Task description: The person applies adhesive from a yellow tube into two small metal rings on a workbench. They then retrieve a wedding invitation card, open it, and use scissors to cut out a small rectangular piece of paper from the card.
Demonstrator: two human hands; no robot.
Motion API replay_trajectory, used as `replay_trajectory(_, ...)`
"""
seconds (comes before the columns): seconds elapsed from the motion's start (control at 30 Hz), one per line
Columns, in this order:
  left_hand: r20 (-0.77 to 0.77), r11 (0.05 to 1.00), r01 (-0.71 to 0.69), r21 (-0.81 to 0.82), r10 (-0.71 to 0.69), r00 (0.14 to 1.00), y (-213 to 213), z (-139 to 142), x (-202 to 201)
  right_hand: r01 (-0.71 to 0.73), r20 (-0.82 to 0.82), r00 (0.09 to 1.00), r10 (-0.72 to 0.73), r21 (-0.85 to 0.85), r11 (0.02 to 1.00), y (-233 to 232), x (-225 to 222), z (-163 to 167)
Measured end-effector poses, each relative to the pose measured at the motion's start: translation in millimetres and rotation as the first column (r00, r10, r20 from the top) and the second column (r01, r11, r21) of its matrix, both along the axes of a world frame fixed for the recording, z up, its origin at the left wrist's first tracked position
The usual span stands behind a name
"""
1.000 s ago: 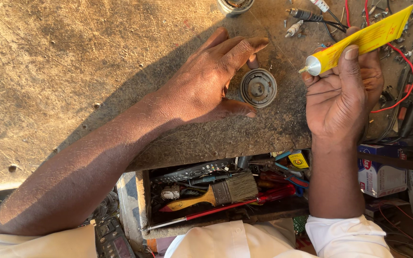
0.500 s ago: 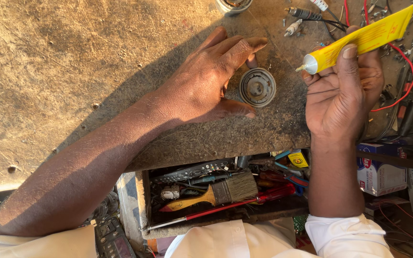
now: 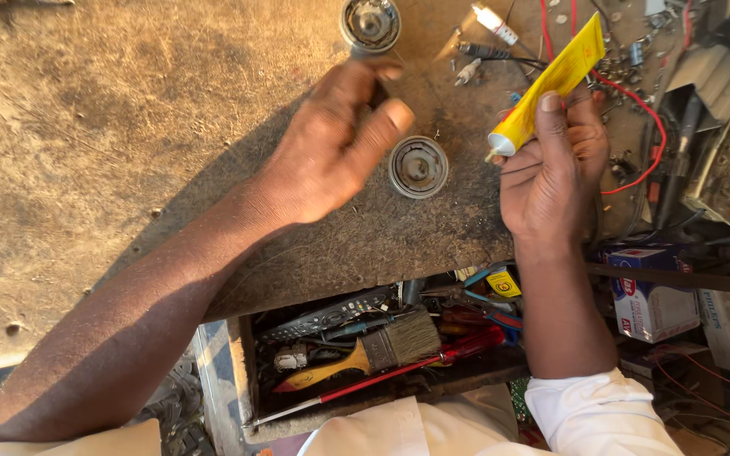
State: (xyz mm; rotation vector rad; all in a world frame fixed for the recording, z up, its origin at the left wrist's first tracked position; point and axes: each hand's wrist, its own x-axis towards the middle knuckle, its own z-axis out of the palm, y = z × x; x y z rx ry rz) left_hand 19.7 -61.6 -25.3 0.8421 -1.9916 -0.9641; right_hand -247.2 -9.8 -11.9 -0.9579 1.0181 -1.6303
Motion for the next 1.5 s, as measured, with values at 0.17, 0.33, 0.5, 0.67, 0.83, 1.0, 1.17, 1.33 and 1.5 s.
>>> replay_trajectory(0.17, -0.464, 0.888, 0.105, 0.447, 0.13, 0.876, -3, 8, 9, 0.015, 0.11, 0.994, -0.009, -0.05, 0.999, 5, 5, 4)
replay_trajectory(0.33, -0.572, 0.791, 0.232, 0.566, 0.174, 0.802, -3, 7, 7, -0.001, 0.13, 0.991, 0.006, -0.038, 0.999, 7, 8, 9)
replay_trajectory(0.5, -0.529, 0.74, 0.193, 0.644, 0.249, 0.811, -1, 5, 10, -0.002, 0.135, 0.991, 0.008, -0.045, 0.999, 10, 12, 10)
replay_trajectory(0.67, -0.637, 0.876, 0.234, 0.423, 0.103, 0.764, 2, 8, 12, 0.031, 0.081, 0.996, -0.024, -0.082, 0.996, 13, 18, 9)
replay_trajectory(0.83, -0.609, 0.884, 0.162, 0.439, 0.16, 0.777, 9, 12, 15, -0.014, 0.028, 0.999, 0.018, -0.157, 0.987, 16, 32, 17)
replay_trajectory(1.0, -0.627, 0.873, 0.188, 0.45, 0.159, 0.763, 8, 14, 16, -0.094, -0.013, 0.996, 0.093, -0.226, 0.97, 1, 43, 33)
replay_trajectory(1.17, -0.616, 0.879, 0.204, 0.431, 0.121, 0.778, 5, 10, 14, -0.125, -0.011, 0.992, 0.126, -0.208, 0.97, -16, 54, 30)
replay_trajectory(1.33, -0.676, 0.804, 0.294, 0.516, 0.173, 0.716, 4, 6, 14, -0.162, 0.002, 0.986, 0.166, -0.202, 0.966, -20, 57, 25)
replay_trajectory(1.5, -0.661, 0.861, 0.278, 0.427, 0.088, 0.745, 2, -2, 13, -0.165, -0.01, 0.986, 0.166, -0.172, 0.971, -17, 59, 29)
